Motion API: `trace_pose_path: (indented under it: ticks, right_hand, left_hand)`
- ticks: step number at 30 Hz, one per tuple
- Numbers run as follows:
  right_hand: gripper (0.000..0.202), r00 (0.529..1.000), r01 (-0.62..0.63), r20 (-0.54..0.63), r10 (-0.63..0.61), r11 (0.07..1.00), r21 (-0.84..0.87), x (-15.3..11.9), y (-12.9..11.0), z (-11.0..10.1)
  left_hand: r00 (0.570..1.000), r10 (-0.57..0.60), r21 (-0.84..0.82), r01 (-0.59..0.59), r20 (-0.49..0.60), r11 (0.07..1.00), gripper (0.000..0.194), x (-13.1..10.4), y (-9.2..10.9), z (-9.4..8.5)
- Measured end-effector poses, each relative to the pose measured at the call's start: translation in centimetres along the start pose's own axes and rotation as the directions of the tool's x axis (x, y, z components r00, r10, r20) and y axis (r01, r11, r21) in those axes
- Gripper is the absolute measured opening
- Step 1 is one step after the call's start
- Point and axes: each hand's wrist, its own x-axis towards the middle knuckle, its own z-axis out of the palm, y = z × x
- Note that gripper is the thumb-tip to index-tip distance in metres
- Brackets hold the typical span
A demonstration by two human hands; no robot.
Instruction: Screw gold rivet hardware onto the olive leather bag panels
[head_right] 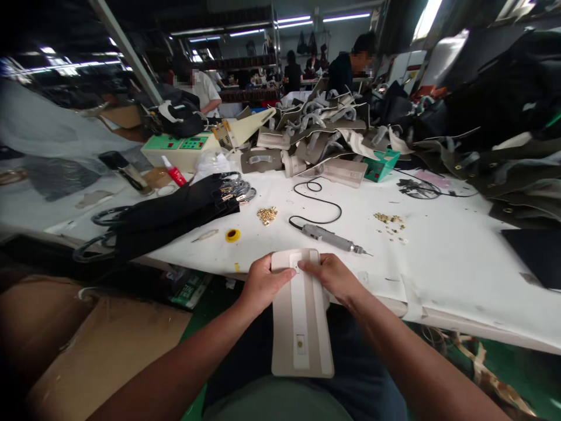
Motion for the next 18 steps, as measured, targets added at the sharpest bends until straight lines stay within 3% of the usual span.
trace_pose_path:
  ticks: [5, 9, 18]
  right_hand:
    - [0.041, 0.995, -0.077, 0.051, 0.087, 0.982, -0.170, 1.4, 0.4, -1.1]
    - [0.034, 0.996, -0.035, 0.064, 0.059, 0.945, -0.325, 3.2, 1.1, -1.8]
    - [0.022, 0.993, -0.049, -0.114, -0.038, 0.740, -0.670, 4.7, 0.2, -1.4]
  left_hand:
    - [0.996, -0.059, 0.055, 0.056, 0.068, 0.997, 0.032, 1.4, -0.8, 0.2]
    - [0.991, -0.096, 0.165, 0.080, 0.091, 0.983, 0.040, 2.8, -1.6, 0.2]
    - [0.968, -0.087, 0.411, -0.019, 0.237, 0.912, 0.041, 5.7, -1.6, 0.3]
